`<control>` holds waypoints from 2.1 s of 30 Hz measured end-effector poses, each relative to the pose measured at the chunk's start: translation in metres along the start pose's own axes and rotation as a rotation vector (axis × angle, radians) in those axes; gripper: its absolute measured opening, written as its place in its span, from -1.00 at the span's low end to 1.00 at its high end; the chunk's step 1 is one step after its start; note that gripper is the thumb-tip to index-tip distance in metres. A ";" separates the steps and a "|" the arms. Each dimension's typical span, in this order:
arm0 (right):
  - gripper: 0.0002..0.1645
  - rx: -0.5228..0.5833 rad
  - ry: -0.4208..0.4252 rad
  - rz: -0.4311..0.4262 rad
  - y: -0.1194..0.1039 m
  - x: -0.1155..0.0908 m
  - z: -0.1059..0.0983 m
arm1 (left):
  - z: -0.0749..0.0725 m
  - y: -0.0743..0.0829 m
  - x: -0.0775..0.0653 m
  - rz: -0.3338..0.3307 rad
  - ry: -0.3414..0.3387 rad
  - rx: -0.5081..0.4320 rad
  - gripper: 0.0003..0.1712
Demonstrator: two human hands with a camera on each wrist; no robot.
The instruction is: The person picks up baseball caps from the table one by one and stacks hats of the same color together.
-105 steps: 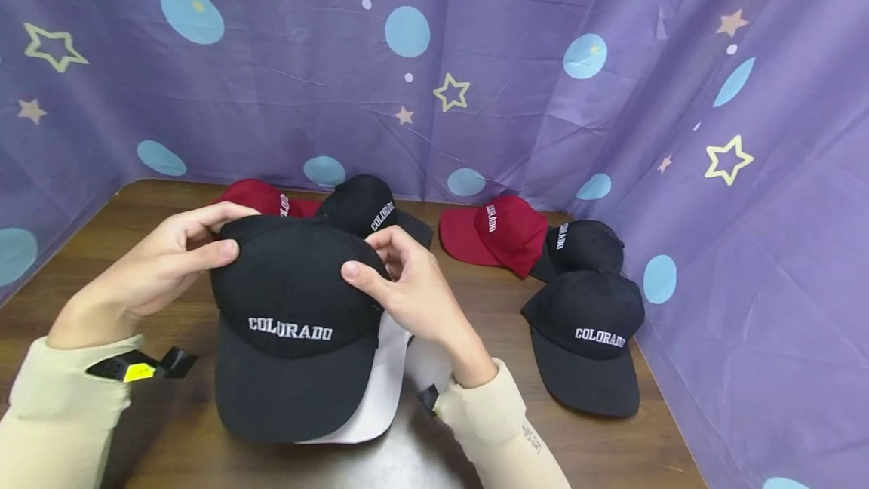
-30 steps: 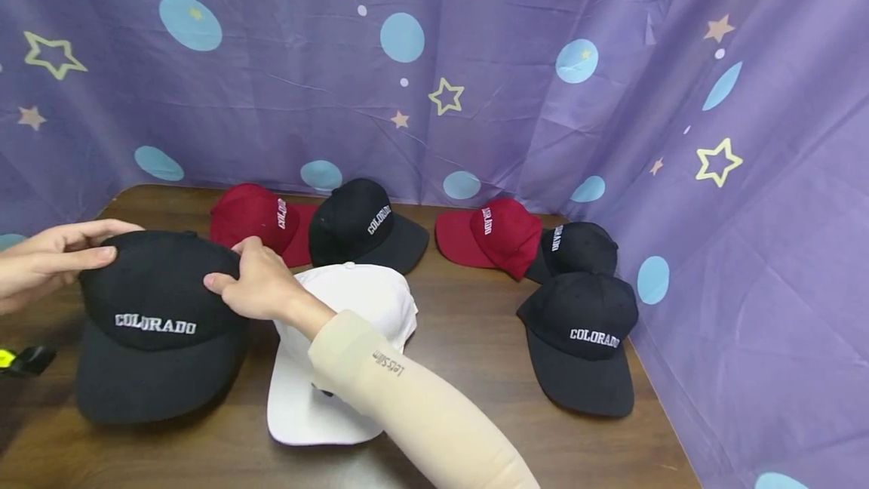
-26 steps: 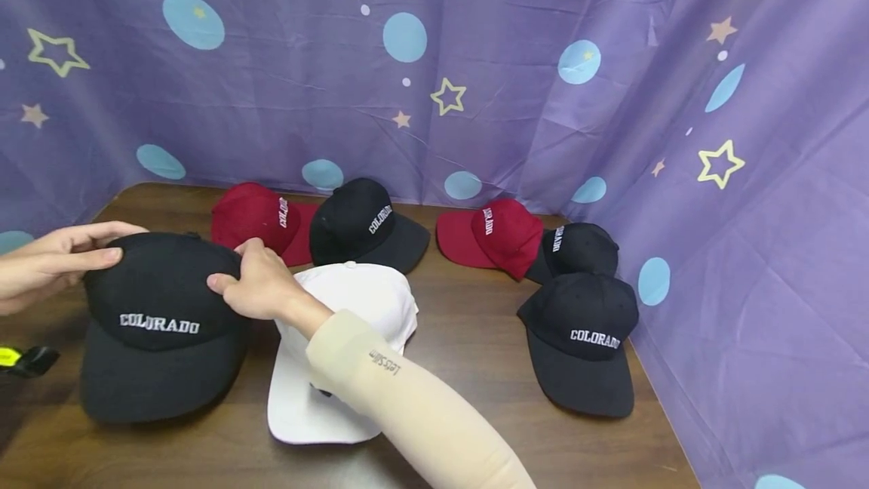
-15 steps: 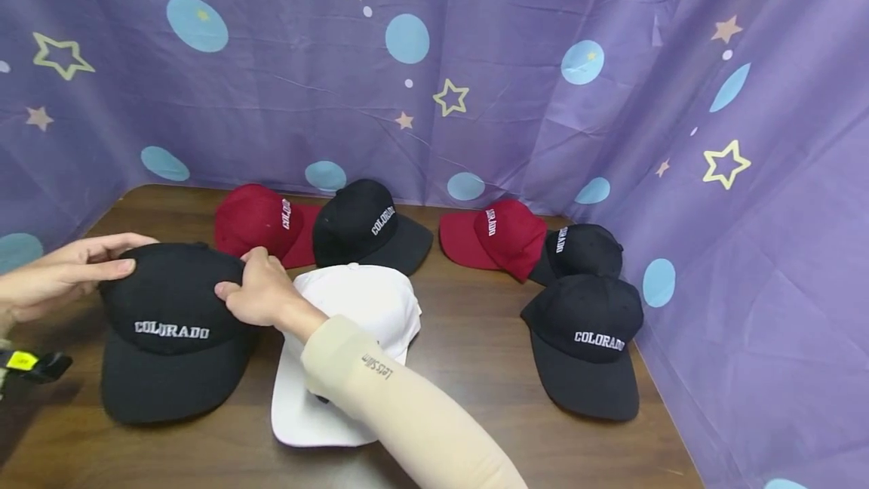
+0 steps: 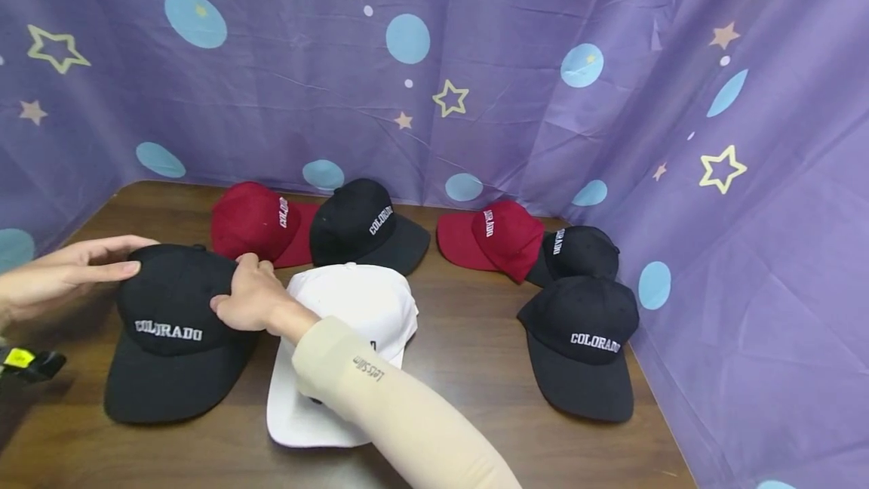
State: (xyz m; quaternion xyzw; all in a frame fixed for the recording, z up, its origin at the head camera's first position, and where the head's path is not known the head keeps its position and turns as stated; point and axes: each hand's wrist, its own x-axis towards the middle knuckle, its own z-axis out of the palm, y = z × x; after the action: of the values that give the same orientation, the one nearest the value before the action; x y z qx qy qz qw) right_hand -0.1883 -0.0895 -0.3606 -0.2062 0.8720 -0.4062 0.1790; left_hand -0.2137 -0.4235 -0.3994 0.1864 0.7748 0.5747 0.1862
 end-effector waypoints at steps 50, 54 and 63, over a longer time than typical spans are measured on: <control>-0.24 0.299 -0.059 -0.283 0.045 -0.091 -0.175 | 0.074 0.116 0.037 0.033 0.431 0.410 -0.46; -0.27 0.310 0.034 -0.271 0.062 -0.099 -0.185 | 0.102 0.131 0.056 0.065 0.434 0.396 -0.45; -0.25 0.274 0.204 -0.262 0.098 -0.106 -0.191 | 0.150 0.133 0.100 0.096 0.382 0.349 -0.44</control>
State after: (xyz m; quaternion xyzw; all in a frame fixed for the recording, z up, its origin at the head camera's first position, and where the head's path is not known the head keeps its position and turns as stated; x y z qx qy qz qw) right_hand -0.2113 0.1429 -0.3064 -0.2496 0.7879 -0.5595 0.0618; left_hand -0.2143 -0.2146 -0.3195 0.1405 0.8735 0.4654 -0.0259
